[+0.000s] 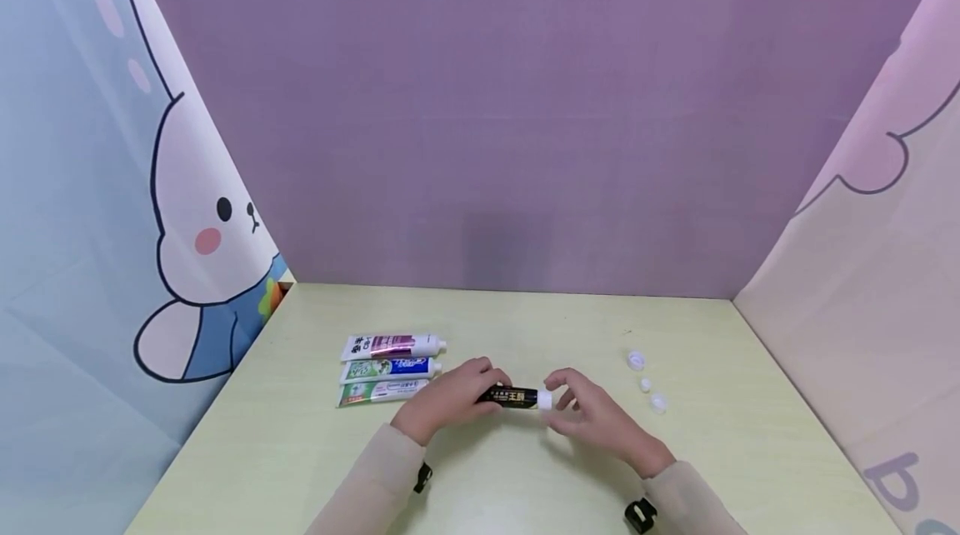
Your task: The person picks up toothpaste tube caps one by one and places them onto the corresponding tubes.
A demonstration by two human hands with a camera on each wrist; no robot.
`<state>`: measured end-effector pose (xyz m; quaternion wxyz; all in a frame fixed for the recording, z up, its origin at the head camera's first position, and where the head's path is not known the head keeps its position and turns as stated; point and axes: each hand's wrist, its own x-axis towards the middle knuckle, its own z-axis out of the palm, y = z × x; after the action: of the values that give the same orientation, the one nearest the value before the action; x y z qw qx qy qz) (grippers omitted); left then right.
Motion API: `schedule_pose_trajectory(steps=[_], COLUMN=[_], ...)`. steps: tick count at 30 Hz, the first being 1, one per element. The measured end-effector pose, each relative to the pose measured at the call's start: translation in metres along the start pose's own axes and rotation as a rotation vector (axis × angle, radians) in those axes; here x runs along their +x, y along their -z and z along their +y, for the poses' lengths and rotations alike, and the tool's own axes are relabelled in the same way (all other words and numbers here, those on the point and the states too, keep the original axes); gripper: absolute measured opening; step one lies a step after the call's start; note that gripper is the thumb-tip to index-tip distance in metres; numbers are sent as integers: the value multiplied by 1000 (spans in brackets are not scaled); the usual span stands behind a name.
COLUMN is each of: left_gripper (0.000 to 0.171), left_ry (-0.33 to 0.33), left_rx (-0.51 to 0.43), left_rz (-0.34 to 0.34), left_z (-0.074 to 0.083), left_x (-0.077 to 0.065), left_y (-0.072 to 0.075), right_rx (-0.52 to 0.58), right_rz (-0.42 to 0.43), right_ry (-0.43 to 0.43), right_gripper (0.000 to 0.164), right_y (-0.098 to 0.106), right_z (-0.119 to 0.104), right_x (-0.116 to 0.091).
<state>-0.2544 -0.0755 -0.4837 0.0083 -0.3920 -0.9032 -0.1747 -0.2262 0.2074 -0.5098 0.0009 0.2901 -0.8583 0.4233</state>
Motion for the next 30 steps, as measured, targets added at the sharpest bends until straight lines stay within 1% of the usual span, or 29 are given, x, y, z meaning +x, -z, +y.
schedule_pose_trajectory(steps=[4, 10, 24, 30], left_gripper=[31, 31, 31, 30], left_ry=[3, 2, -7, 0], left_rx=[0, 6, 14, 19], left_rz=[4, 9, 10, 17], left_z=[1, 1, 1, 2], left_x=[0, 0, 1, -1], left_y=[0, 0, -1, -1], right_rx=[-25, -30, -39, -39], right_rz=[29, 41, 42, 28], right_ry=[70, 107, 121, 72], right_gripper=[39, 38, 34, 30], right_y=[-1, -2, -4, -4], right_z=[2, 1, 2, 1], right_x=[0, 0, 2, 1])
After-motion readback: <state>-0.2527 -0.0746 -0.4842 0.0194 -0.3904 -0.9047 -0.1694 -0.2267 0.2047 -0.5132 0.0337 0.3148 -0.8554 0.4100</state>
